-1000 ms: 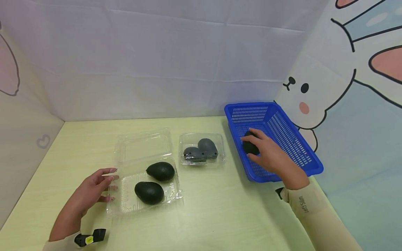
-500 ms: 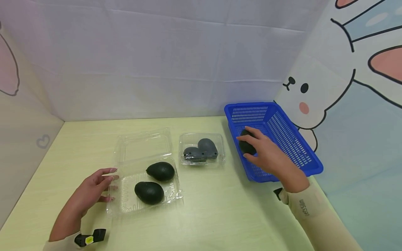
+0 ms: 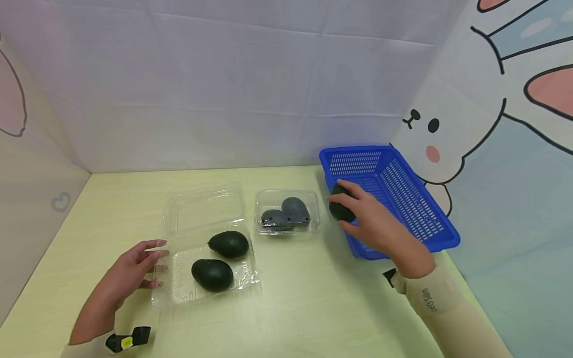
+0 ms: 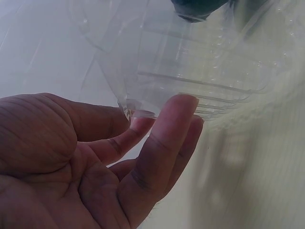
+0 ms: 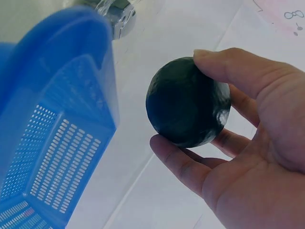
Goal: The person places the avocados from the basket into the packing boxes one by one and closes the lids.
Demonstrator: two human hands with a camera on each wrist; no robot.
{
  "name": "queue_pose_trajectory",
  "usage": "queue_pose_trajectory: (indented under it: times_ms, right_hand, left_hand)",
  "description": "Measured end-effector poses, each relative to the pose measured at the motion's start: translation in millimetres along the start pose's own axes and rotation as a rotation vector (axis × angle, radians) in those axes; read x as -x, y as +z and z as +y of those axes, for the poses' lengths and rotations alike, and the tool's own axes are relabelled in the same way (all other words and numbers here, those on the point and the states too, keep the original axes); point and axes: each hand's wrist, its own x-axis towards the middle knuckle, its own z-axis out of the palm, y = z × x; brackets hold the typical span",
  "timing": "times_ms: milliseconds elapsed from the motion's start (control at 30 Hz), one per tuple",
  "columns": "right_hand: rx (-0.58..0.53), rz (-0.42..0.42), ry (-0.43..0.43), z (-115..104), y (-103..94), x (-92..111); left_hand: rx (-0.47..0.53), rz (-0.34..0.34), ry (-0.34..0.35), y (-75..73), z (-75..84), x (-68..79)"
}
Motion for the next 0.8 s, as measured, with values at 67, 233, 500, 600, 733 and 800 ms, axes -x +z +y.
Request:
queue_pose_trajectory:
  times_ms: [67,233,500,600,733,800]
  right_hand:
    - [0.000,0.004,-0.013,-1.8,1.3,-1.2]
    - [-0.006,0.005,-0.028,-7.9,5.6,-4.6]
    - [-0.026,-0.001,-0.053,-21.9,11.7,-11.3]
    - [-0.022,-0.003,-0.069,-26.7,13.9,-14.5]
    - [-0.010,0.004,-0.082,-31.8,16.5,-17.4]
    - [-0.005,0.008,-0.085,-34.3,17.3,-18.7]
  left_hand:
    - [0.001,0.000,0.001,0.1,-0.1,0.0]
    - [0.000,0.004,0.003,0.5,-0.2,-0.1]
    - [-0.007,0.004,-0.004,-0.3,-0.4,0.3]
    - [-0.010,0.003,-0.001,-0.4,-0.5,0.1]
    - [-0.012,0.002,0.004,-0.4,-0.5,-0.5]
    - [-0.010,0.002,0.004,0.2,-0.3,-0.6]
